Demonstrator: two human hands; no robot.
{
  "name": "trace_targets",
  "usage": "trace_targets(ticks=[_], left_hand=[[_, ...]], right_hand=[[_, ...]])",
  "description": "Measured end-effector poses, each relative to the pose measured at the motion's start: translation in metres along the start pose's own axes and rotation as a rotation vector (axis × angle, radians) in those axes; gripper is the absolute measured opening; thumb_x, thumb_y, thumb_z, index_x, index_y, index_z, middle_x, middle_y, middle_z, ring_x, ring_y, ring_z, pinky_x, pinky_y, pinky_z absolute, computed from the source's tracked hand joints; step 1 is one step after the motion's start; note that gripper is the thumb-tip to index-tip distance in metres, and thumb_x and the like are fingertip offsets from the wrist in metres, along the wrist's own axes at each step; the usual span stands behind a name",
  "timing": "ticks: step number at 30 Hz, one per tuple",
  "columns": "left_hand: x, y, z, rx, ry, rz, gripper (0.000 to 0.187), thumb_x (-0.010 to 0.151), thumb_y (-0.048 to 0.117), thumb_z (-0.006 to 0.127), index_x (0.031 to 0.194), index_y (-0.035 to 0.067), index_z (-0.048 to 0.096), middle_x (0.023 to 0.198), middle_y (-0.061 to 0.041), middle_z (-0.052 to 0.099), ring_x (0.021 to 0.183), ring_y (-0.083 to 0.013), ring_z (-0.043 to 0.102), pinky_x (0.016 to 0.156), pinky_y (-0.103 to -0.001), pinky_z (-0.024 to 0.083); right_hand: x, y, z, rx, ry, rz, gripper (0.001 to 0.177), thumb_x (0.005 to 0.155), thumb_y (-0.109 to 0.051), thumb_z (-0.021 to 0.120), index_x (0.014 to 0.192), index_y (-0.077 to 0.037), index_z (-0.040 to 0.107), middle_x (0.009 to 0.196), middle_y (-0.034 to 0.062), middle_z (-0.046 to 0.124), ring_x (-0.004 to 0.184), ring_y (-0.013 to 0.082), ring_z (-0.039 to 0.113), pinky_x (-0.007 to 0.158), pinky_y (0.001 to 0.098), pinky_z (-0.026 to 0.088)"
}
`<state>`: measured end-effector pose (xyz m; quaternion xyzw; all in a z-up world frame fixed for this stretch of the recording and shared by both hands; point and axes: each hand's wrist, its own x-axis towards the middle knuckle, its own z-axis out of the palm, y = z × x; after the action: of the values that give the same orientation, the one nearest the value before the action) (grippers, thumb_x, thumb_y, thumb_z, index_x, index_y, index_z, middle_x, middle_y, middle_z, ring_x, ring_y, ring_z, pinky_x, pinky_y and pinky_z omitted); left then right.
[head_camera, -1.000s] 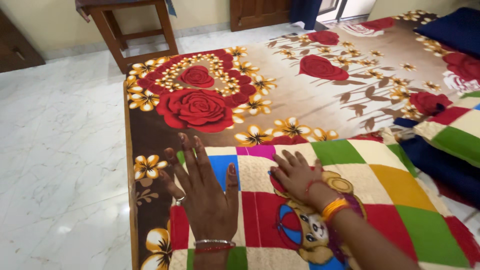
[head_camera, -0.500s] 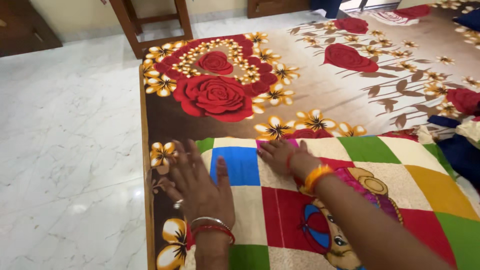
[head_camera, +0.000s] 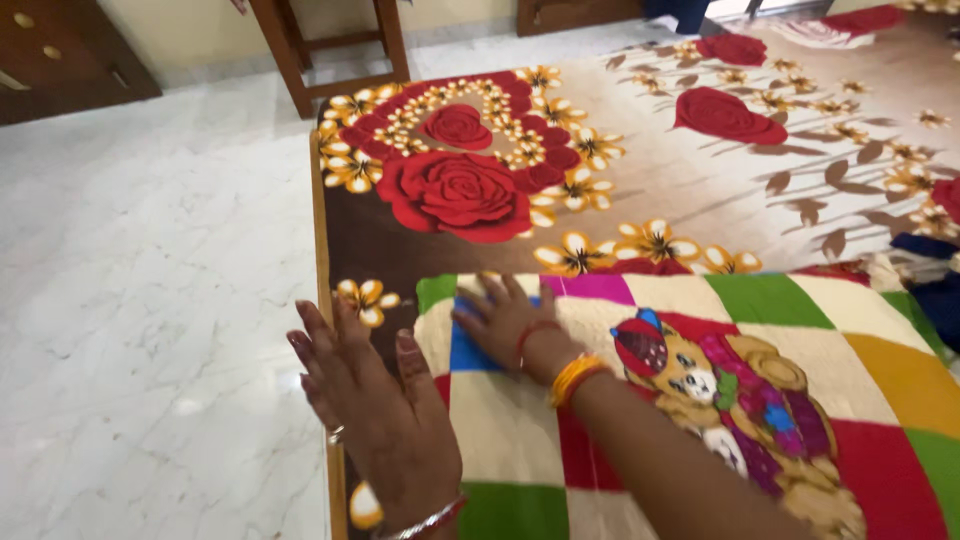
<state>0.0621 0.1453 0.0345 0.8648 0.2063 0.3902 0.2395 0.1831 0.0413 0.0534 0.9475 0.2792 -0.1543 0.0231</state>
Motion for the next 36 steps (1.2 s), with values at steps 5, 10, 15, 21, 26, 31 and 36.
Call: trace_targets(ticks=[5, 10, 15, 21, 26, 31, 36], left_hand=[[-0.030, 0.005, 0.022, -0.003, -0.299, 0.044, 0.063, 0.105, 0.038, 0.044, 0.157, 0.005, 0.032, 0.165, -0.019, 0.027, 0.153, -0.0391, 0.022, 0.122, -0.055, 0.016], [-0.040, 0.006, 0.002, 0.015, -0.116, 0.190, 0.061, 0.108, 0.037, 0.039, 0.159, 0.004, 0.032, 0.168, -0.019, 0.028, 0.156, -0.0384, 0.023, 0.125, -0.056, 0.014], [-0.057, 0.035, -0.040, -0.014, 0.034, 0.244, 0.064, 0.109, 0.039, 0.038, 0.159, 0.000, 0.031, 0.168, -0.021, 0.027, 0.157, -0.0419, 0.021, 0.126, -0.061, 0.009], [-0.098, 0.030, -0.030, -0.016, 0.070, 0.339, 0.062, 0.112, 0.040, 0.038, 0.160, 0.003, 0.028, 0.169, -0.017, 0.024, 0.159, -0.0378, 0.019, 0.128, -0.060, 0.009], [-0.117, 0.028, -0.013, 0.171, -0.347, 0.394, 0.068, 0.102, 0.045, 0.040, 0.156, 0.006, 0.029, 0.165, -0.012, 0.022, 0.151, -0.0304, 0.019, 0.119, -0.059, 0.008], [-0.123, 0.053, -0.003, 0.064, -0.150, 0.496, 0.068, 0.105, 0.049, 0.042, 0.157, 0.007, 0.033, 0.167, -0.011, 0.026, 0.155, -0.0317, 0.021, 0.124, -0.059, 0.010], [-0.134, 0.067, 0.011, 0.173, -0.492, 0.554, 0.065, 0.103, 0.046, 0.043, 0.153, 0.005, 0.037, 0.166, -0.013, 0.029, 0.152, -0.0315, 0.023, 0.122, -0.060, 0.010]], right_hand=[[-0.029, 0.004, 0.007, 0.327, 0.627, 0.018, 0.060, 0.107, -0.046, 0.036, 0.160, -0.020, 0.027, 0.170, 0.0104, 0.015, 0.155, 0.0336, 0.011, 0.115, 0.0697, 0.005], [-0.113, -0.016, 0.080, -0.050, 0.959, -0.004, 0.069, 0.102, -0.047, 0.036, 0.159, -0.009, 0.025, 0.167, 0.0149, 0.018, 0.154, 0.0343, 0.015, 0.119, 0.0650, 0.008], [-0.123, -0.017, 0.094, 0.133, 0.368, -0.123, 0.064, 0.102, -0.042, 0.038, 0.161, -0.020, 0.023, 0.168, 0.0114, 0.013, 0.156, 0.0314, 0.010, 0.119, 0.0599, 0.006], [-0.168, 0.011, 0.088, 0.244, 0.844, -0.143, 0.066, 0.108, -0.045, 0.038, 0.162, -0.009, 0.023, 0.170, 0.0161, 0.019, 0.159, 0.0353, 0.012, 0.126, 0.0575, 0.010], [-0.218, 0.025, 0.119, -0.028, 0.928, -0.044, 0.066, 0.101, -0.046, 0.044, 0.155, -0.011, 0.031, 0.166, 0.0169, 0.023, 0.156, 0.0350, 0.016, 0.122, 0.0625, 0.008], [-0.216, 0.047, 0.114, 0.146, 0.390, -0.008, 0.061, 0.104, -0.037, 0.045, 0.157, -0.012, 0.029, 0.166, 0.0154, 0.020, 0.153, 0.0345, 0.012, 0.119, 0.0585, 0.008], [-0.209, 0.081, 0.076, 0.254, 1.032, 0.051, 0.059, 0.108, -0.031, 0.042, 0.158, -0.002, 0.032, 0.169, 0.0201, 0.026, 0.159, 0.0389, 0.017, 0.127, 0.0578, 0.014]])
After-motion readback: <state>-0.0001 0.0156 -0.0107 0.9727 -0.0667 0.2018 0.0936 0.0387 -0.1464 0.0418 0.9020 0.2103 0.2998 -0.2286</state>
